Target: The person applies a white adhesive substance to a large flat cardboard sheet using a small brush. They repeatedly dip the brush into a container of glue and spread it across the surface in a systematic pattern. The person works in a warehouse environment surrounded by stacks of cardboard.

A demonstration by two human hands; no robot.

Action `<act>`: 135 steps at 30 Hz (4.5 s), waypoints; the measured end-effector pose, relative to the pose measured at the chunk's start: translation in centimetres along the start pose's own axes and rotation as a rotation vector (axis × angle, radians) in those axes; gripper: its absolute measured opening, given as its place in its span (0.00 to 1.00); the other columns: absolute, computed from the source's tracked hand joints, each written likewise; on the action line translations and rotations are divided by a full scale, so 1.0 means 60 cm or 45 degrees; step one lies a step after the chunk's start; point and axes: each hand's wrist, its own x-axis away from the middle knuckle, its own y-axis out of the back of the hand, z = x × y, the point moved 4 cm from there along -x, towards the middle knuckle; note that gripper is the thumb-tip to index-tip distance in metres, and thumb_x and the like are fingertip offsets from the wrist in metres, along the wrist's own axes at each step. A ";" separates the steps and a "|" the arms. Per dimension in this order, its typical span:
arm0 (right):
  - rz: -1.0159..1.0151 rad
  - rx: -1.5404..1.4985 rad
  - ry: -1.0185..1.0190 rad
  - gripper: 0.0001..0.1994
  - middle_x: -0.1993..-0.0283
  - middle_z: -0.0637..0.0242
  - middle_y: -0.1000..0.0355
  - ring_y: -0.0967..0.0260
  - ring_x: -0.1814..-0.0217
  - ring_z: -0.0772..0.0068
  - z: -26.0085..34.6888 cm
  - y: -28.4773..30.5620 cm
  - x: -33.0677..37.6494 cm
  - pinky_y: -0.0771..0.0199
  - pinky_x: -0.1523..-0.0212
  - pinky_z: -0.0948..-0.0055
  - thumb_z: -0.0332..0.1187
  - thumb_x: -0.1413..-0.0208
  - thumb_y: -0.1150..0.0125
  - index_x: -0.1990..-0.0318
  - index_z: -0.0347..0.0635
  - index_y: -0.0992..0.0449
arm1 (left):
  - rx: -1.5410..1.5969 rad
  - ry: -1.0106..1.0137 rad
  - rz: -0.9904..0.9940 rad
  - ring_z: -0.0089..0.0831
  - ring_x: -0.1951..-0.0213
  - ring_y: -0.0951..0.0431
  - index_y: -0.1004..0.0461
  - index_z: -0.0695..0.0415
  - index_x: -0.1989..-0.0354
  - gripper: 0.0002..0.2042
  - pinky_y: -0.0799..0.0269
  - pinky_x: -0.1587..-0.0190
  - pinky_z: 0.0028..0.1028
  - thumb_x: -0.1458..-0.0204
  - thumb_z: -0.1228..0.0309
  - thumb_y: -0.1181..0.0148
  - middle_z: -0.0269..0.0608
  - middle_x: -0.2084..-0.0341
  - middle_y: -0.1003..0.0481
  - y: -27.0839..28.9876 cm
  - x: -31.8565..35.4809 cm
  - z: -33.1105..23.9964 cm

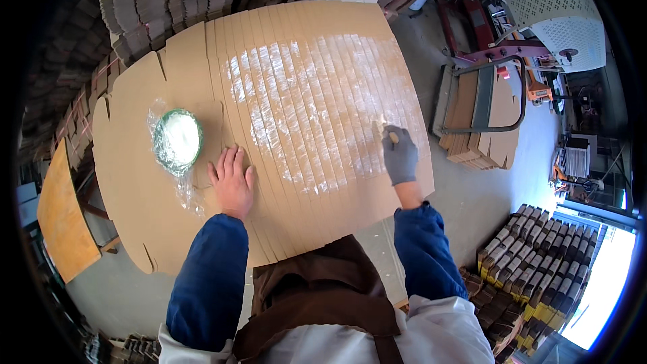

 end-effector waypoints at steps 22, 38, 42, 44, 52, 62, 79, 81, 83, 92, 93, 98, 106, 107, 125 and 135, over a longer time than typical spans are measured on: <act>0.645 -2.665 -0.766 0.12 0.41 0.49 0.32 0.31 0.42 0.48 0.225 -0.120 0.056 0.35 0.35 0.34 0.38 0.34 0.46 0.49 0.43 0.28 | 0.577 0.227 -0.226 0.47 0.44 0.30 0.30 0.60 0.47 0.15 0.38 0.38 0.38 0.38 0.66 0.47 0.51 0.47 0.29 0.055 0.089 0.164; 0.411 -2.346 -0.567 0.16 0.39 0.49 0.35 0.38 0.36 0.46 0.460 -0.339 0.074 0.38 0.38 0.35 0.42 0.33 0.49 0.48 0.40 0.31 | 1.817 0.712 0.044 0.29 0.44 0.31 0.35 0.62 0.37 0.25 0.36 0.40 0.30 0.30 0.53 0.61 0.42 0.46 0.29 0.086 -0.029 0.360; 0.412 -2.499 -0.550 0.16 0.41 0.49 0.33 0.36 0.37 0.47 0.470 -0.341 0.075 0.35 0.38 0.39 0.40 0.33 0.49 0.48 0.37 0.31 | 1.900 0.705 0.107 0.28 0.44 0.31 0.34 0.61 0.38 0.24 0.35 0.40 0.30 0.30 0.55 0.61 0.41 0.47 0.28 0.093 -0.029 0.361; 0.414 -2.676 -0.715 0.17 0.40 0.48 0.34 0.35 0.38 0.48 0.471 -0.349 0.073 0.34 0.36 0.41 0.39 0.34 0.49 0.46 0.35 0.33 | 1.930 0.744 0.161 0.30 0.41 0.32 0.35 0.61 0.37 0.22 0.38 0.37 0.31 0.30 0.57 0.60 0.42 0.44 0.29 0.095 -0.028 0.361; 0.486 -2.749 -0.737 0.18 0.39 0.45 0.37 0.38 0.35 0.46 0.460 -0.360 0.066 0.32 0.37 0.40 0.40 0.32 0.53 0.45 0.34 0.35 | 1.739 0.599 -0.080 0.30 0.41 0.34 0.46 0.59 0.30 0.26 0.34 0.42 0.29 0.30 0.55 0.59 0.43 0.37 0.38 0.076 -0.017 0.376; 0.474 -2.558 -0.709 0.18 0.43 0.51 0.31 0.30 0.44 0.62 0.491 -0.314 0.072 0.23 0.42 0.58 0.30 0.41 0.36 0.49 0.34 0.35 | 1.956 0.819 0.227 0.30 0.49 0.27 0.36 0.61 0.36 0.27 0.31 0.45 0.30 0.31 0.50 0.58 0.40 0.48 0.27 0.097 -0.037 0.375; 0.345 -2.635 -1.009 0.15 0.50 0.50 0.29 0.30 0.48 0.50 0.473 -0.305 0.133 0.34 0.38 0.33 0.40 0.35 0.48 0.48 0.39 0.32 | 1.862 1.109 0.346 0.21 0.72 0.30 0.26 0.63 0.61 0.08 0.32 0.69 0.24 0.38 0.69 0.43 0.31 0.73 0.27 0.078 0.014 0.336; 0.353 -2.549 -0.917 0.12 0.55 0.53 0.27 0.29 0.51 0.52 0.468 -0.299 0.128 0.32 0.39 0.35 0.39 0.35 0.47 0.53 0.41 0.30 | 1.771 1.027 0.383 0.20 0.74 0.30 0.25 0.62 0.63 0.07 0.33 0.71 0.25 0.39 0.71 0.41 0.31 0.75 0.27 0.068 0.014 0.338; 0.404 -2.543 -0.909 0.10 0.59 0.56 0.26 0.27 0.56 0.55 0.438 -0.291 0.111 0.30 0.39 0.38 0.39 0.34 0.46 0.58 0.42 0.28 | 1.699 0.989 0.377 0.21 0.75 0.30 0.25 0.63 0.65 0.06 0.33 0.72 0.26 0.41 0.72 0.39 0.32 0.77 0.27 0.059 0.009 0.337; 1.034 0.429 0.699 0.16 0.69 0.64 0.25 0.24 0.67 0.59 0.542 -0.142 0.055 0.28 0.56 0.55 0.34 0.39 0.49 0.46 0.42 0.25 | 1.437 0.938 0.220 0.24 0.75 0.25 0.23 0.66 0.68 0.05 0.30 0.71 0.28 0.49 0.76 0.38 0.37 0.78 0.23 0.035 0.005 0.348; 1.101 0.643 0.848 0.17 0.69 0.63 0.24 0.24 0.67 0.59 0.555 -0.155 0.068 0.28 0.57 0.56 0.33 0.40 0.49 0.45 0.43 0.25 | 1.433 0.941 0.207 0.24 0.76 0.26 0.23 0.66 0.68 0.05 0.30 0.72 0.28 0.49 0.76 0.38 0.37 0.78 0.24 0.030 0.004 0.349; 0.902 0.856 1.324 0.21 0.76 0.64 0.27 0.27 0.74 0.59 0.550 -0.223 0.067 0.33 0.63 0.61 0.29 0.41 0.51 0.40 0.48 0.28 | 1.442 0.911 0.064 0.25 0.77 0.27 0.24 0.65 0.69 0.05 0.31 0.72 0.29 0.49 0.75 0.38 0.37 0.80 0.24 -0.001 0.017 0.366; 0.912 0.799 1.286 0.17 0.77 0.64 0.27 0.28 0.77 0.57 0.546 -0.267 0.075 0.32 0.67 0.58 0.28 0.44 0.49 0.47 0.47 0.24 | 1.484 0.846 -0.042 0.26 0.77 0.27 0.26 0.66 0.71 0.07 0.31 0.72 0.31 0.49 0.73 0.37 0.40 0.81 0.25 0.011 0.018 0.362; 0.873 0.822 1.276 0.16 0.77 0.63 0.26 0.27 0.77 0.56 0.547 -0.265 0.072 0.31 0.67 0.58 0.29 0.44 0.49 0.49 0.46 0.23 | 1.445 0.848 -0.015 0.26 0.77 0.27 0.26 0.66 0.70 0.07 0.31 0.72 0.31 0.49 0.74 0.37 0.40 0.80 0.26 0.016 0.016 0.357; 0.706 0.694 0.742 0.19 0.48 0.51 0.23 0.25 0.46 0.48 0.723 -0.405 -0.491 0.25 0.46 0.56 0.42 0.44 0.45 0.51 0.41 0.20 | 1.625 0.955 -0.009 0.15 0.75 0.31 0.24 0.65 0.61 0.05 0.35 0.73 0.21 0.44 0.78 0.41 0.28 0.77 0.27 0.026 0.019 0.328; 0.800 0.639 0.819 0.22 0.45 0.50 0.24 0.26 0.43 0.47 0.758 -0.481 -0.533 0.27 0.43 0.58 0.44 0.46 0.44 0.49 0.39 0.21 | 1.658 0.894 -0.082 0.14 0.71 0.28 0.24 0.65 0.54 0.09 0.31 0.68 0.20 0.43 0.80 0.41 0.28 0.72 0.24 0.031 0.032 0.336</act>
